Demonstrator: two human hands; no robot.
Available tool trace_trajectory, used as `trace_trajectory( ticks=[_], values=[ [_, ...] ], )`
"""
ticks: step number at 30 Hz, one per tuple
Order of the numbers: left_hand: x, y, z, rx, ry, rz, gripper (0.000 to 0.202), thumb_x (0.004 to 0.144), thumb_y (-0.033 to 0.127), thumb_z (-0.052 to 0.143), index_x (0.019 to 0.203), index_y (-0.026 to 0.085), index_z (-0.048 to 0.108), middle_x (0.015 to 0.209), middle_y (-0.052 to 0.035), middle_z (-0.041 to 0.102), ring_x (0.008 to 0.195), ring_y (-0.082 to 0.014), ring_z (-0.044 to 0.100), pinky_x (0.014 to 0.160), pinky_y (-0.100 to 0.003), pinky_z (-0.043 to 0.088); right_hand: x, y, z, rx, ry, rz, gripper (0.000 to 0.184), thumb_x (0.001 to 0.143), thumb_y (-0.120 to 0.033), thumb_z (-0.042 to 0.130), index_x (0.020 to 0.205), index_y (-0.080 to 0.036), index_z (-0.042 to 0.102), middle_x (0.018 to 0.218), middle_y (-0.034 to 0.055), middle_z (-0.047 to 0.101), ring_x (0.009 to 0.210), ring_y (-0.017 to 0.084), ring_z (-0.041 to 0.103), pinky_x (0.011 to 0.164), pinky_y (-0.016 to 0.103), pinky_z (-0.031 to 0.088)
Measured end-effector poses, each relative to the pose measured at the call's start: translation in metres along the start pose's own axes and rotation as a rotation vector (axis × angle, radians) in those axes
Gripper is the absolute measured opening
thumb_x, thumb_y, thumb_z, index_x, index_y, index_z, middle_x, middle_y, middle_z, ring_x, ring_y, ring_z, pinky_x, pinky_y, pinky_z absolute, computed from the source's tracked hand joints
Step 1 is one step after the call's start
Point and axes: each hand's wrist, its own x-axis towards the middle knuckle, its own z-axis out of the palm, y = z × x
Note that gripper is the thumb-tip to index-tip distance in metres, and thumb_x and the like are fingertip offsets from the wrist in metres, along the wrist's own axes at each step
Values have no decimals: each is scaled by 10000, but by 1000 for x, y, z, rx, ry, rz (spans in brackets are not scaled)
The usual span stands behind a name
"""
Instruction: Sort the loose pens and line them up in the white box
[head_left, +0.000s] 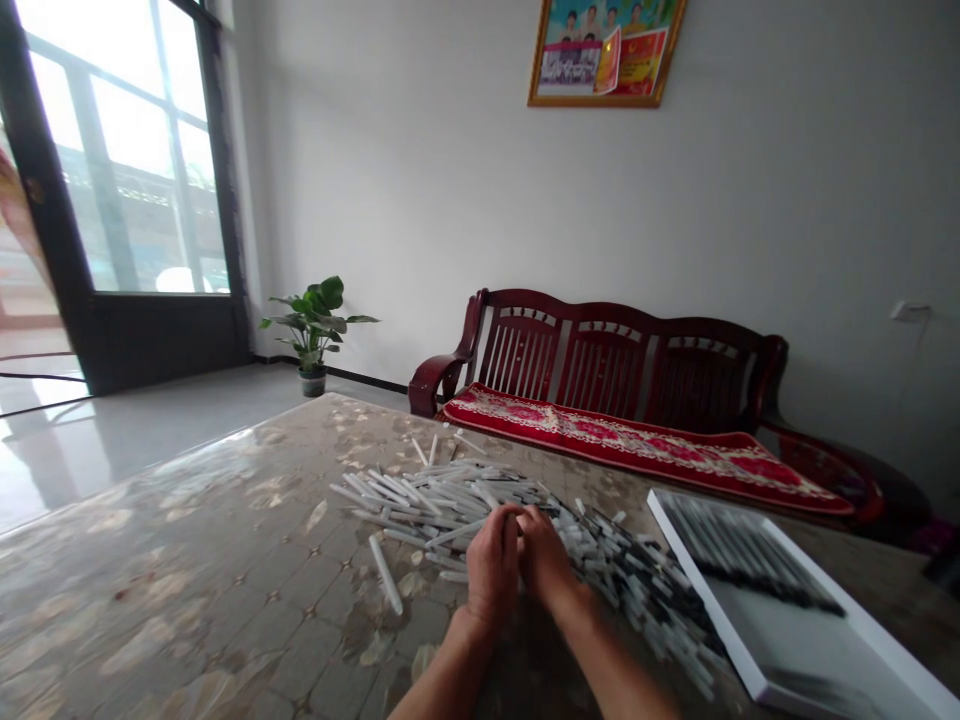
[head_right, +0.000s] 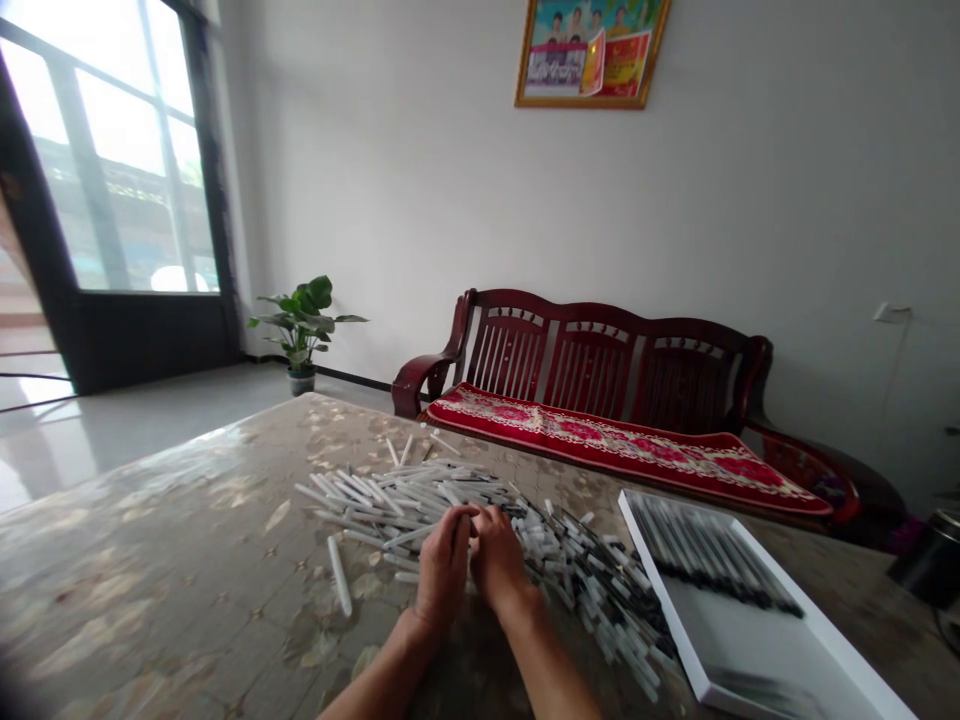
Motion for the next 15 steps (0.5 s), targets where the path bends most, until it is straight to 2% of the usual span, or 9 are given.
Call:
trace_trajectory(
  ticks=[4,6,8,12,15],
  values=[
    [-1,-6,6,71,-30,-127,216,878,279,471,848,237,681,764,-35,720,692,-196,645,694,-301,476,-2,16,-1,103,29,24,676,685,11,451,1325,-181,556,1302,86,615,1250,203,527,1059,317,398],
    [0,-8,7,70,-32,-156,214,870,290,480,832,242,685,751,-30,719,692,-198,644,692,-299,472,-3,20,-2,154,38,49,724,647,4,454,1345,-173,533,1326,88,603,1271,204,512,1076,329,387],
    [0,-9,7,55,-55,-143,205,868,291,495,836,250,692,762,-27,725,705,-197,653,697,-295,475,-3,23,-5,232,41,82,662,686,-39,448,1328,-171,545,1324,89,606,1261,199,521,1075,329,390],
    [-3,-4,8,18,-101,-65,178,867,270,530,843,272,706,780,-27,736,711,-194,672,686,-283,485,-5,28,-17,474,81,157,448,863,-212,362,1251,-184,583,1254,81,651,1171,195,583,1014,338,448],
    [-5,3,10,-11,-169,5,173,875,280,543,850,278,715,821,-36,736,759,-201,683,715,-283,496,-11,31,-30,696,129,232,462,936,-413,314,1211,-172,597,1175,99,682,1061,216,629,914,344,503]
  ],
)
